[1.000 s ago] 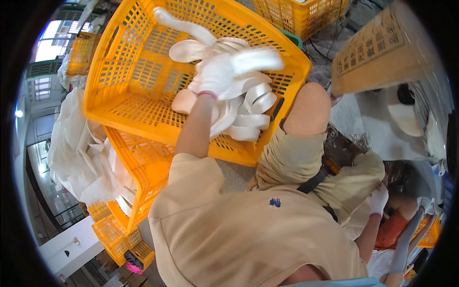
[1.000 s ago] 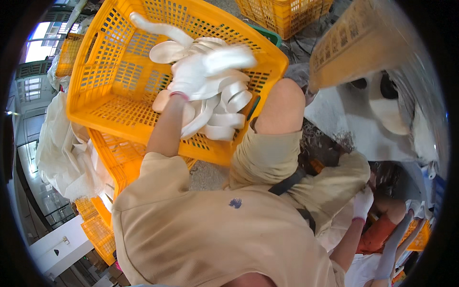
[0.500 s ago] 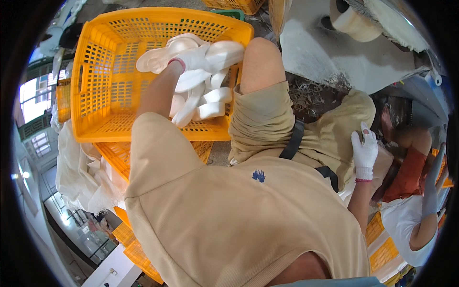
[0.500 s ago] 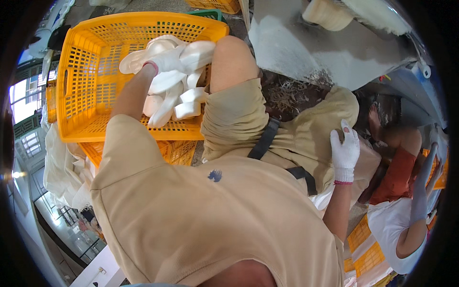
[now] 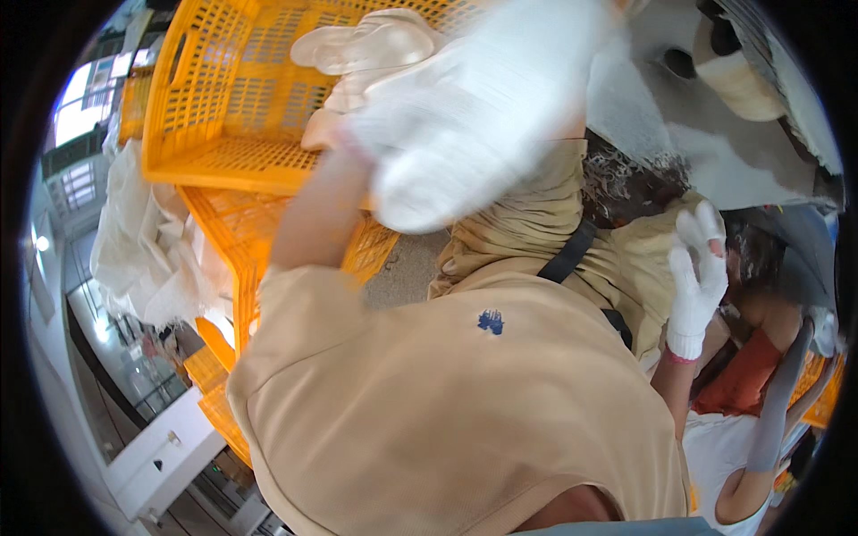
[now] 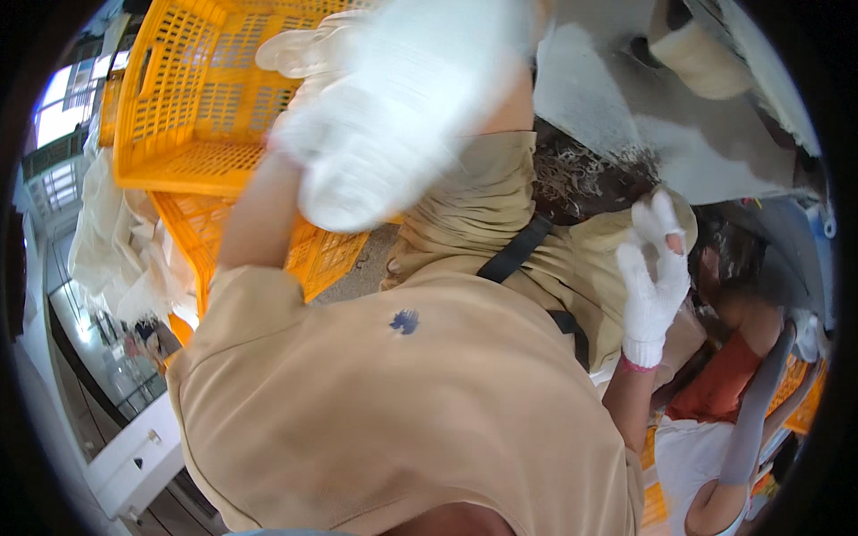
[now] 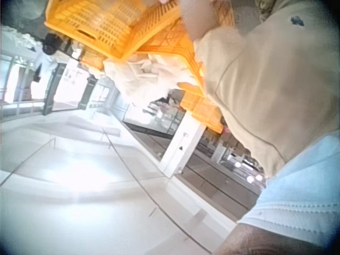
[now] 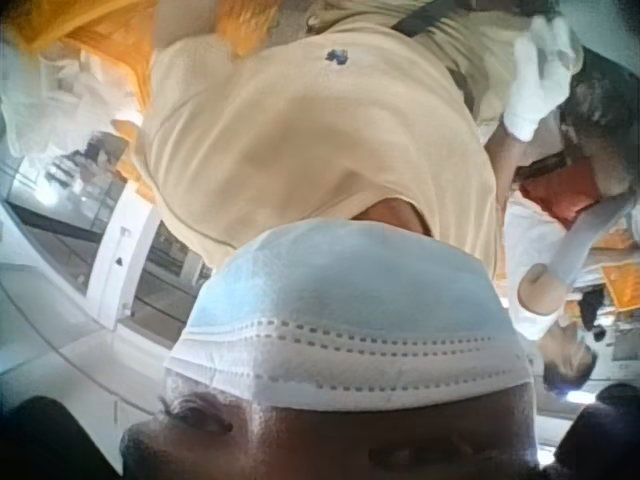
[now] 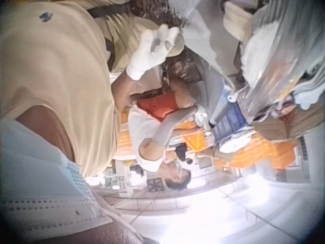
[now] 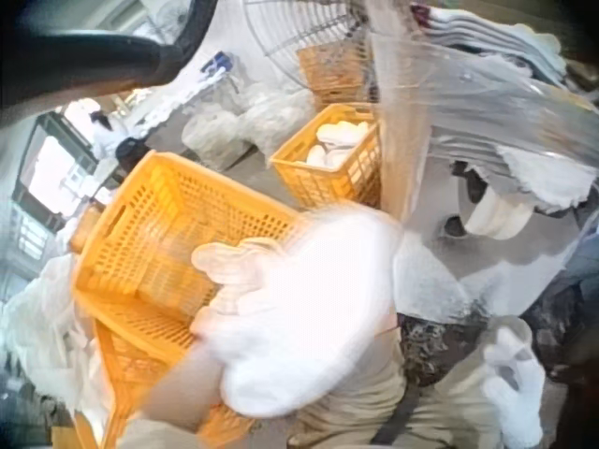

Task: The person sits on the floor and repeatedly rubs white slipper-like items against a rotating brush to clean them. They pick up each item from a yellow basket, scrub it with both hands, and place it back into the basket.

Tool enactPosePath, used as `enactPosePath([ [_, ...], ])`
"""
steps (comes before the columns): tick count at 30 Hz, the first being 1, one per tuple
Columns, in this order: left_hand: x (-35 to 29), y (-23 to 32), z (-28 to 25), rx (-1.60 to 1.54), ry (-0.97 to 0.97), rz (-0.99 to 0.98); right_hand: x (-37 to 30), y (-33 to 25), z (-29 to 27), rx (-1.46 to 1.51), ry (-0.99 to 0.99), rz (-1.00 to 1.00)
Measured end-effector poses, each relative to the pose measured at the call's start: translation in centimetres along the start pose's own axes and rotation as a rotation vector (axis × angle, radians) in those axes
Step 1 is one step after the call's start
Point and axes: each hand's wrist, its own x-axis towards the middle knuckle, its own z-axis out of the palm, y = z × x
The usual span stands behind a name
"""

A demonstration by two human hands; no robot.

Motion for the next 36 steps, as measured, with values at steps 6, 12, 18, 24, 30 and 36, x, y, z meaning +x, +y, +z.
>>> enactPosePath([
  [6, 2.7, -5.8, 17.1, 0.011, -0.555, 0.233, 0.9, -4.7, -5.1, 0.157, 0.381, 0.268],
  [12, 4.7, -10.3, 30.6, -0.363, -0.694, -0.547, -5.8, -2.7, -8.9, -0.947, 0.492, -0.013],
  [18, 2.3, -9.9, 39.2, -0.778, -0.822, -0.306, -5.9, -3.8, -1.9, -0.113, 0.803, 0.018],
  [24, 4.3, -5.8, 41.6, -0.862, -0.957, -0.131, 0.7, -6.9, -6.4, -0.429, 0.681, 0.063],
  [30, 10.1, -5.3, 44.4, -0.725, -0.817, -0.058, 7.9, -3.3, -7.9, -0.454, 0.562, -0.12],
  [36, 16.6, -6.6, 42.3, -0.673, -0.87, -0.194, 12.0, -0.2, -7.7, -0.499, 0.543, -0.275],
])
